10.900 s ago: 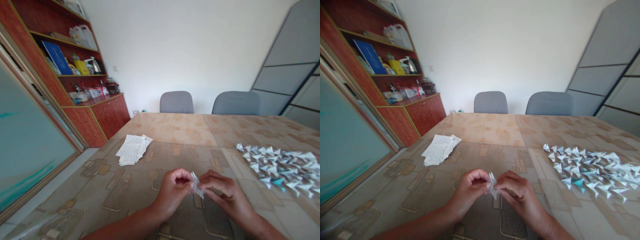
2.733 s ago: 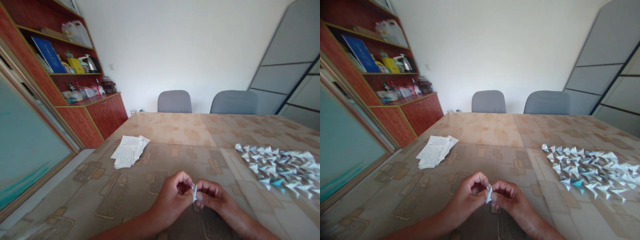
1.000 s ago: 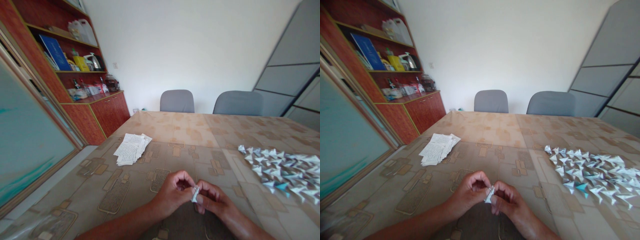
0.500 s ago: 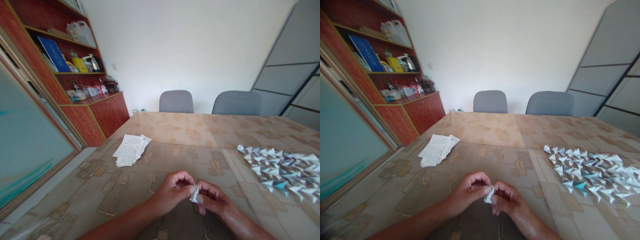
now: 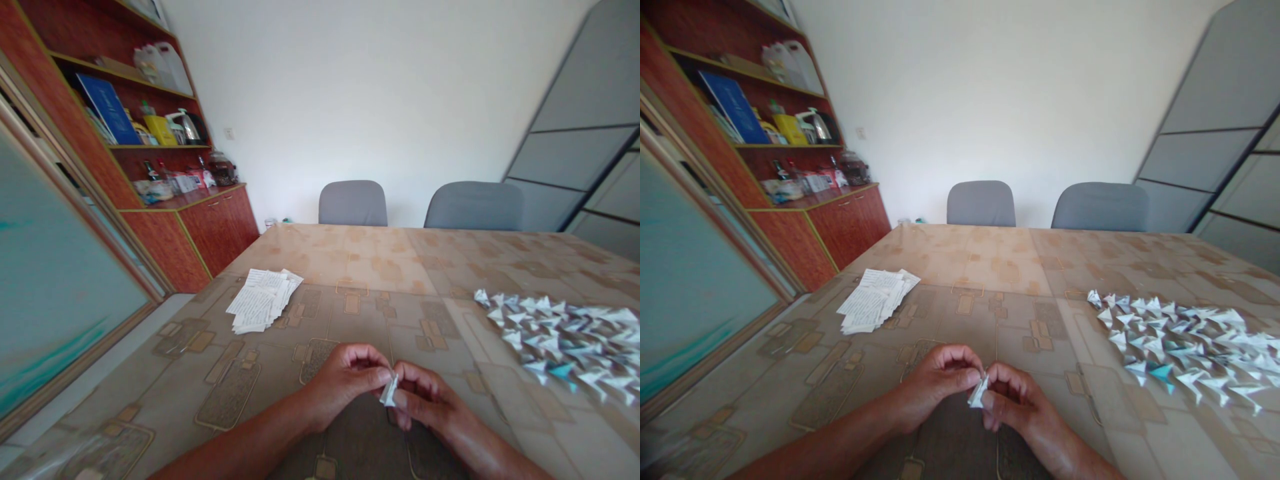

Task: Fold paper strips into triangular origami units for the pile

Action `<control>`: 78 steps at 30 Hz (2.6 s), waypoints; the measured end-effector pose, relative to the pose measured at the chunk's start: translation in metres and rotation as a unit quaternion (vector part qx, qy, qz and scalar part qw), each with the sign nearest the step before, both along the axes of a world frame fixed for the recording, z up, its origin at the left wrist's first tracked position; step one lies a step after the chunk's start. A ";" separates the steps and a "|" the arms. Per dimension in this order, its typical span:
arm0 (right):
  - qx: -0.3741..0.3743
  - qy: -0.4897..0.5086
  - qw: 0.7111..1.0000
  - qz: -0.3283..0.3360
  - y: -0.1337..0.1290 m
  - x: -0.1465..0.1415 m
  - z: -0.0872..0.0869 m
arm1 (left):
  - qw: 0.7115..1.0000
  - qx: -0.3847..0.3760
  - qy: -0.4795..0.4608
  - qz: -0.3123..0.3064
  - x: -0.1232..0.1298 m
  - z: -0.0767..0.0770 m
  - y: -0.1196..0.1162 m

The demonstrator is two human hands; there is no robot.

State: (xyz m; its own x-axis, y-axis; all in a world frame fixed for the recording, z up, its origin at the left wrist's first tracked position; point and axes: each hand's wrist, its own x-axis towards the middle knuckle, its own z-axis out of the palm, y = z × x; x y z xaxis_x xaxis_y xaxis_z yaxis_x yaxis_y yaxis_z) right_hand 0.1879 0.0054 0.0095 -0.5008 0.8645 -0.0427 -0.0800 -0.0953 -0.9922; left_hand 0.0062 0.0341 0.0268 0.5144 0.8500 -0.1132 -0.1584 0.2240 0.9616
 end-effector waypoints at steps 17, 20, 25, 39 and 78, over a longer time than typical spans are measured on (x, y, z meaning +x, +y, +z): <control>0.019 -0.001 1.000 -0.017 0.003 0.002 -0.004 | 0.992 0.128 0.015 0.009 -0.001 -0.009 0.001; 0.024 -0.001 1.000 -0.012 0.003 0.001 -0.006 | 0.993 0.121 0.012 0.008 -0.001 -0.011 0.001; 0.037 -0.003 0.999 -0.011 0.003 -0.002 -0.004 | 0.989 0.139 0.046 0.025 -0.001 -0.011 -0.002; 0.199 -0.114 0.966 -0.117 0.004 0.003 -0.001 | 0.989 0.112 0.042 0.088 0.010 -0.024 -0.009; 0.524 -0.328 0.767 -0.176 -0.006 0.001 0.016 | 0.993 0.065 0.056 0.079 0.016 -0.016 -0.018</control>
